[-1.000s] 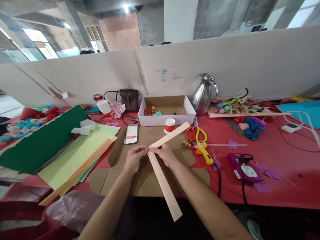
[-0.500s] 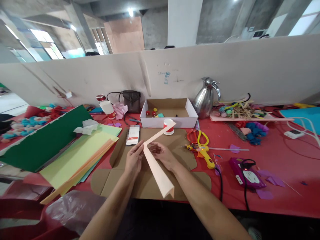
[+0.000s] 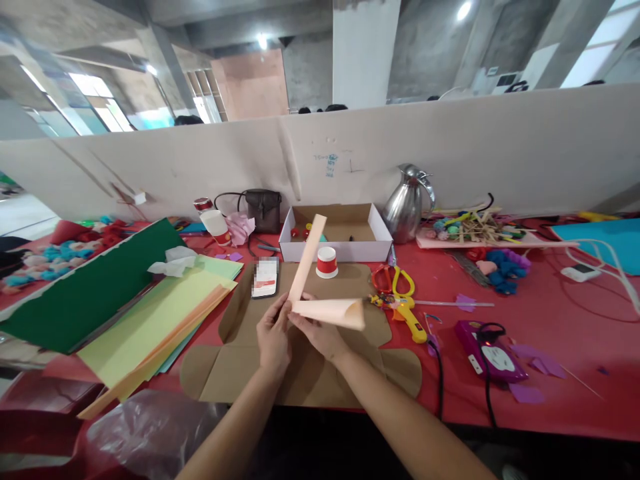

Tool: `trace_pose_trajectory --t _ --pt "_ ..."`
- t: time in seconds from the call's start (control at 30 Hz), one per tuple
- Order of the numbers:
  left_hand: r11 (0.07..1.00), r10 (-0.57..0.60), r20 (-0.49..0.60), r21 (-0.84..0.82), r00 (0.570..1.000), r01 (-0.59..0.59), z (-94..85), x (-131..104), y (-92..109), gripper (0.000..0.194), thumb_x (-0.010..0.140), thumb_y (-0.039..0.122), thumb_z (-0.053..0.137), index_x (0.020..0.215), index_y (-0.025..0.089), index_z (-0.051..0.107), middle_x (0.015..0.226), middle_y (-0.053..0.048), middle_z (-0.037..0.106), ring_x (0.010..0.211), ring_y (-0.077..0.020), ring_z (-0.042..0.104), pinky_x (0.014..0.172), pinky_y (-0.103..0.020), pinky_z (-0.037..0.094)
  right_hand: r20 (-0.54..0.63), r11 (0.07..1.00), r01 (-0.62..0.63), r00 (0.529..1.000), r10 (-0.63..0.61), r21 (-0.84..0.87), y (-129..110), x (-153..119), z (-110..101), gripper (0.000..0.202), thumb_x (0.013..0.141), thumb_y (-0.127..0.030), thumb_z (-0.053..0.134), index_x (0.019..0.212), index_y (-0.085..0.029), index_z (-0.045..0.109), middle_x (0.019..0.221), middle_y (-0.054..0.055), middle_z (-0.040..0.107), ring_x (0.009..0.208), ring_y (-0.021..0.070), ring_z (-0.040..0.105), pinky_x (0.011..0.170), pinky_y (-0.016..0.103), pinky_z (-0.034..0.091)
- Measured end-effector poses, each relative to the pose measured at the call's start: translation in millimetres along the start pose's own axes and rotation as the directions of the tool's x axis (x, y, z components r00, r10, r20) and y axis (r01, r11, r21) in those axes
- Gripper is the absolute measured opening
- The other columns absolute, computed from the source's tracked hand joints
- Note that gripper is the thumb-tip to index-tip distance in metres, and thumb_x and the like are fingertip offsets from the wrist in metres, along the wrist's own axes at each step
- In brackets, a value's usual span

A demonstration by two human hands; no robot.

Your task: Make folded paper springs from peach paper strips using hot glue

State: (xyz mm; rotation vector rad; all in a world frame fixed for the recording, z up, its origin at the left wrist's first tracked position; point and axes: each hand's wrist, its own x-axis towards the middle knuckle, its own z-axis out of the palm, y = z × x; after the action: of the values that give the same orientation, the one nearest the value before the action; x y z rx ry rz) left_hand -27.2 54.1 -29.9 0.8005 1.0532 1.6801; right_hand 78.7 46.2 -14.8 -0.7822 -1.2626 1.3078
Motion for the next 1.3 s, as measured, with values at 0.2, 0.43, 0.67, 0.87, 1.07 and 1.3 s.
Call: trace_pose_trajectory --t 0.2,0.43,0.67,0.87,1.07,1.3 --pt "0.997 -0.017 -0.020 -0.074 1.000 0.015 6.0 -1.3 1.3 0.033 0.069 0.034 0.075 0.097 0.018 0.066 0.091 -0.003 0.068 0.075 -0.0130 0.063 0.070 -0.025 0.049 -0.188 0.971 -0.089 0.973 0.132 0.221 18.6 4.9 -0.7 0.032 0.077 -0.038 0.066 0.106 -0.025 0.067 0.099 0.004 0.071 0.089 0.0221 0.064 0.080 0.036 0.050" --pt "0.967 -0.211 0.187 -0.106 0.959 0.233 -0.5 5.0 12.3 0.028 0.063 0.025 0.080 0.085 0.016 0.067 0.080 -0.002 0.070 0.071 -0.0119 0.065 0.073 -0.024 0.050 -0.305 0.947 -0.196 0.913 0.271 0.256 17.9 14.1 -9.0 0.024 0.063 -0.037 0.078 0.072 -0.015 0.070 0.072 0.005 0.069 0.065 0.0164 0.059 0.063 0.030 0.046" --pt "0.944 -0.330 0.248 0.098 0.911 0.315 -14.5 27.5 15.1 0.027 0.059 0.030 0.083 0.078 0.012 0.074 0.073 -0.005 0.071 0.063 -0.0116 0.063 0.066 -0.024 0.050 -0.282 0.944 -0.210 0.917 0.281 0.255 21.9 18.4 -14.2 0.026 0.060 -0.037 0.079 0.069 -0.015 0.070 0.065 0.003 0.067 0.059 0.0139 0.057 0.059 0.029 0.045" --pt "0.965 -0.257 0.255 0.110 0.932 0.236 -17.7 25.8 7.9 0.026 0.060 0.030 0.082 0.078 0.013 0.075 0.074 -0.005 0.072 0.062 -0.0112 0.061 0.064 -0.024 0.049 -0.230 0.945 -0.239 0.929 0.289 0.223 28.7 21.3 -19.1 0.023 0.060 -0.034 0.079 0.068 -0.015 0.070 0.063 0.003 0.067 0.058 0.0133 0.056 0.058 0.027 0.044" --pt "0.959 -0.282 0.318 0.103 0.905 0.262 -17.1 24.8 15.0 0.027 0.062 0.028 0.081 0.084 0.014 0.075 0.082 -0.006 0.072 0.069 -0.0124 0.062 0.067 -0.024 0.049 -0.230 0.942 -0.254 0.925 0.303 0.220 21.0 20.4 -17.3 0.020 0.059 -0.033 0.077 0.064 -0.015 0.069 0.061 0.002 0.066 0.055 0.0129 0.055 0.055 0.027 0.043" --pt "0.946 -0.323 0.359 0.157 0.876 0.284 -17.3 30.5 17.4 0.020 0.063 0.028 0.080 0.073 0.012 0.075 0.067 -0.005 0.069 0.057 -0.0098 0.057 0.059 -0.022 0.045 -0.223 0.933 -0.273 0.919 0.324 0.233 16.3 19.9 -13.4 0.021 0.059 -0.034 0.076 0.067 -0.016 0.069 0.062 0.002 0.067 0.057 0.0131 0.057 0.055 0.026 0.042"
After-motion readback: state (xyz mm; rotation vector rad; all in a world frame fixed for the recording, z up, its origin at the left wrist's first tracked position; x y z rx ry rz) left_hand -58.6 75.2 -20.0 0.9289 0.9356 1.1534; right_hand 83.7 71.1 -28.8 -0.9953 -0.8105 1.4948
